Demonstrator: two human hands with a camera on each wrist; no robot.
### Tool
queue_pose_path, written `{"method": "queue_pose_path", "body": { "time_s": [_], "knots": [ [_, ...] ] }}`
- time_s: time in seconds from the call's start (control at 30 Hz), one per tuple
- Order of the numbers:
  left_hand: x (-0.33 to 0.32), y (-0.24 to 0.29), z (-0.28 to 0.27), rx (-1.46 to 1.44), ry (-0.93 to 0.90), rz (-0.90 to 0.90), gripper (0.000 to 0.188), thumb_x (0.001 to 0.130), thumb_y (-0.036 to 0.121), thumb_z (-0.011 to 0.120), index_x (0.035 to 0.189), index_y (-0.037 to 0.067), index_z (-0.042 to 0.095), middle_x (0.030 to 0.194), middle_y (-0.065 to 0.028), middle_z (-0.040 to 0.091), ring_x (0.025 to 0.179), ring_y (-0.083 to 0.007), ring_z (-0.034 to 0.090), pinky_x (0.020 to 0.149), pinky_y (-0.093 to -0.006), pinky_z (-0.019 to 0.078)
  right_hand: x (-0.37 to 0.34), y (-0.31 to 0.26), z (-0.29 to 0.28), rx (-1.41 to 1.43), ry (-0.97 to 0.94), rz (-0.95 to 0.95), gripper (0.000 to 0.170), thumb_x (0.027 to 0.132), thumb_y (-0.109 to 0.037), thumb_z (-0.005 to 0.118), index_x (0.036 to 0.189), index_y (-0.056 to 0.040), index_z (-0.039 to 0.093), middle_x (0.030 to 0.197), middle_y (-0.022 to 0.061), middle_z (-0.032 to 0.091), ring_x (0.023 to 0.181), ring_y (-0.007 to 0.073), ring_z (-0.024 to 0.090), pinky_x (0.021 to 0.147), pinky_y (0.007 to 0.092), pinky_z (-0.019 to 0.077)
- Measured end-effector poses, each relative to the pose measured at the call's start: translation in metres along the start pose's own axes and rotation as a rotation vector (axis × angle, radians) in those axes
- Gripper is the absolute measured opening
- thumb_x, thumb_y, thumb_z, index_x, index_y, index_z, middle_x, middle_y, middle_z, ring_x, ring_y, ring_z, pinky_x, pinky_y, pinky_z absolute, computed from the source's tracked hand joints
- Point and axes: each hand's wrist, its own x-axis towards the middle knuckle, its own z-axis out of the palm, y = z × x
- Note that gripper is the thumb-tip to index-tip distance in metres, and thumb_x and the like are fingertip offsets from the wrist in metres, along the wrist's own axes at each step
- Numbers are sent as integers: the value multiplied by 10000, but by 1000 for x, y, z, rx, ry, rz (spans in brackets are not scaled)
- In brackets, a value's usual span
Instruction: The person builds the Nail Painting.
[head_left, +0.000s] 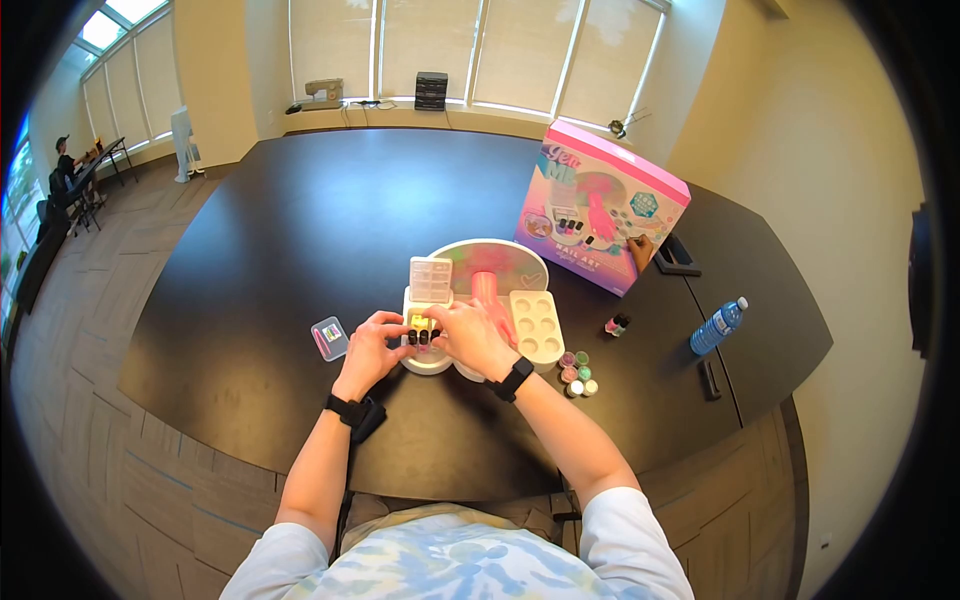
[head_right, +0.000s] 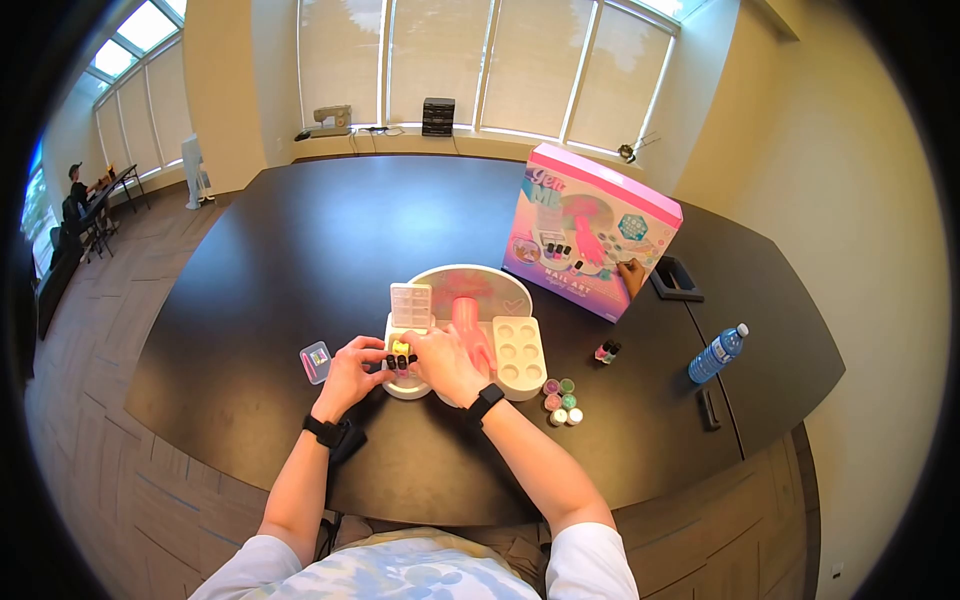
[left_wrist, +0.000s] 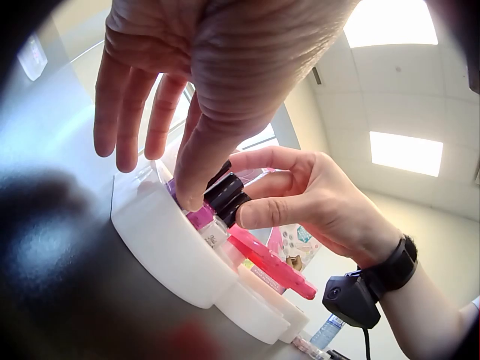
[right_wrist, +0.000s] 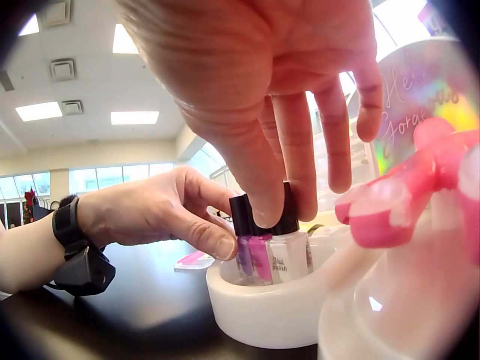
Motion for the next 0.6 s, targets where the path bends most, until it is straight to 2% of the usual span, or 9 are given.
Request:
{"method": "queue_pose_path", "body": {
  "time_s": [0.3,0.43,0.5,0.6],
  "knots": [
    [1,0,-1,-10,-17,-21,381,709,212,895,1055,85,797,1199,-78,699,818,-237,696,773,-366,571,2,3,6,11,-9,-3,480,771,-143,788,1232,-128,654,946,59,751,1005,268,678,918,456,440],
    [0,-4,0,-19,-10,-20,383,706,208,897,1057,91,798,1198,-81,699,831,-238,699,772,-363,570,-1,-4,-13,29,16,-15,481,781,-172,798,1242,-133,663,950,82,748,1001,287,679,914,450,467],
    [0,-8,1,-25,-7,-17,381,706,204,897,1056,90,797,1196,-84,699,839,-239,700,772,-360,570,-6,-6,-33,25,115,13,486,775,-234,828,1219,-116,669,915,100,748,950,298,688,905,432,491],
    [-1,-15,3,-70,-22,-23,378,706,178,892,1059,85,794,1185,-85,701,859,-231,704,780,-349,576,-21,13,-64,77,201,50,430,797,-236,818,1184,-97,694,928,101,752,928,291,692,853,422,523]
  ]
}}
